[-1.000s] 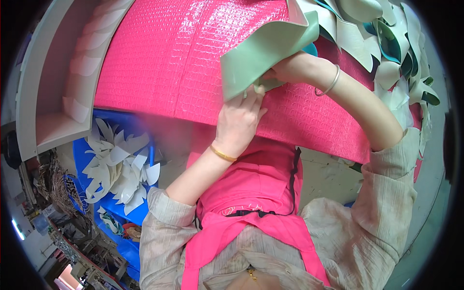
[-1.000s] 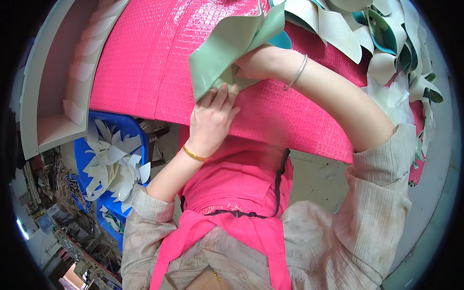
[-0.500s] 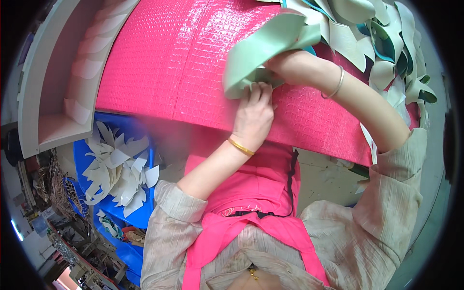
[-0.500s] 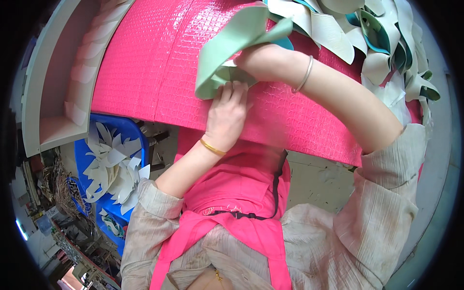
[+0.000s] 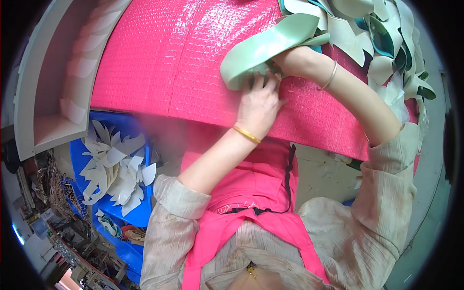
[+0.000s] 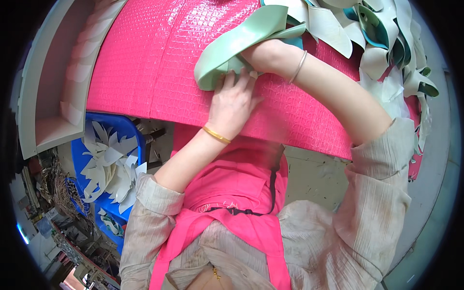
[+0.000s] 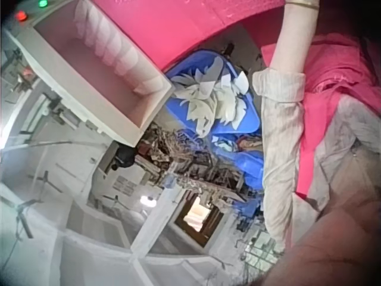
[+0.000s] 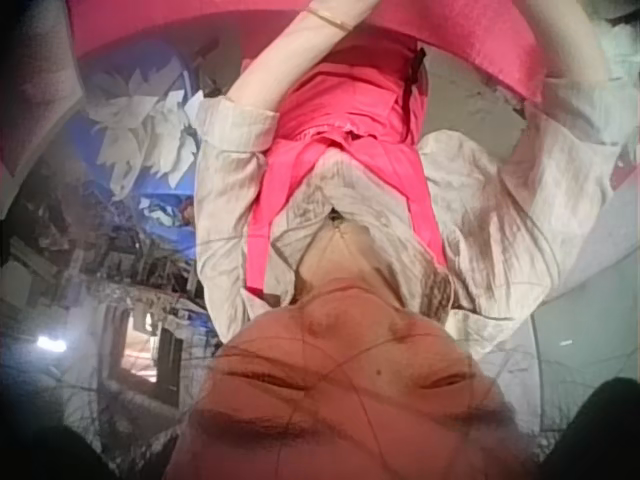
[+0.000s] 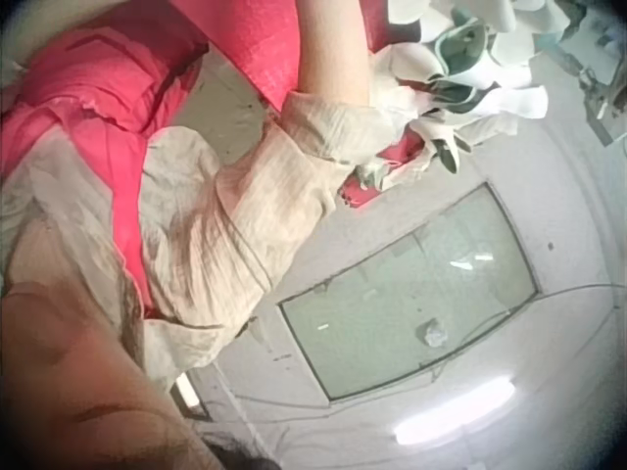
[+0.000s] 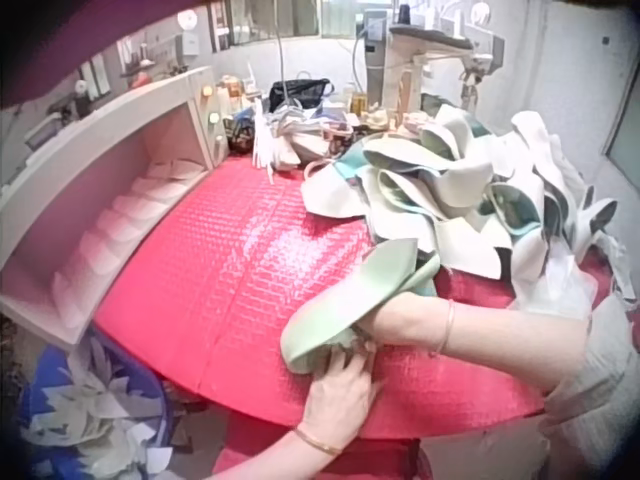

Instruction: The person assembles shoe components by hand on a pink workbench. They pick up white and teal shoe parts, insert white insoles, and press the pieces together to form a finished shoe unit. The person handles the items one at a time, occasionally placing finished units into a white bin.

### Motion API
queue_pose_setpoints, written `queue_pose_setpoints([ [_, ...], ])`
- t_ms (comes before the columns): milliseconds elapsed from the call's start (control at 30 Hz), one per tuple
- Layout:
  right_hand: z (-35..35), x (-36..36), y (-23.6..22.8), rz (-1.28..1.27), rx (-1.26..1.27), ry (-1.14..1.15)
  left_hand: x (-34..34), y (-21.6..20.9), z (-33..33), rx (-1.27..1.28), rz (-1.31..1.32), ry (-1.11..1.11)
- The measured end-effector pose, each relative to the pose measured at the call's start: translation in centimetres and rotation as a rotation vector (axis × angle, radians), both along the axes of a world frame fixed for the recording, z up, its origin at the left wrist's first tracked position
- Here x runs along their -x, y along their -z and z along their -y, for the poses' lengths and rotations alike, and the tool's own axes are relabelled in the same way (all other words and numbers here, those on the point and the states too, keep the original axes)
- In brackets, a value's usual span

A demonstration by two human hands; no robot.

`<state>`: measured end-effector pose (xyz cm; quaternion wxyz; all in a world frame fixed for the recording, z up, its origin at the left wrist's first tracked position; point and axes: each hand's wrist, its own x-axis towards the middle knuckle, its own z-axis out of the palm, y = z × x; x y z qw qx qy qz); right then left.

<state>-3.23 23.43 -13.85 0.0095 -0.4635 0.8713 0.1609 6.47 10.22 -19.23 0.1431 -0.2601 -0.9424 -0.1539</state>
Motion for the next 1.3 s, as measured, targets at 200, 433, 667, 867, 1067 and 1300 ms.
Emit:
queue_pose_setpoints([
  [200, -1.8, 0.7, 0.4, -0.108, -0.046, -0.095, -0.3, 0.1, -1.4, 0.069, 0.041, -0.061],
  [433, -0.9, 0.7, 0.5, -0.026, -0.224, 0.066, -0.4, -0.2, -2.5, 0.051, 0.128, -0.107],
  [667, -2.0, -0.8, 1.2, -0.145, 0.133, -0.056, -0.6, -0.1, -5.1, 0.190, 0.190, -0.226],
  [867, -2.0, -8.1, 3.0, 0.192, 0.564, 0.103, -1.2, -1.4, 6.1, -0.020, 0.259, 0.082],
  [1067, 3.3, -7.1, 4.4, 0.226, 0.638, 0.135, -0.2, -4.4, 7.1, 0.684, -0.206, 0.267],
  [1300, 3.6, -6.5, 3.1, 0.041, 0.542, 0.033, 2.1, -6.2, 8.0, 0.541, 0.041, 0.397],
])
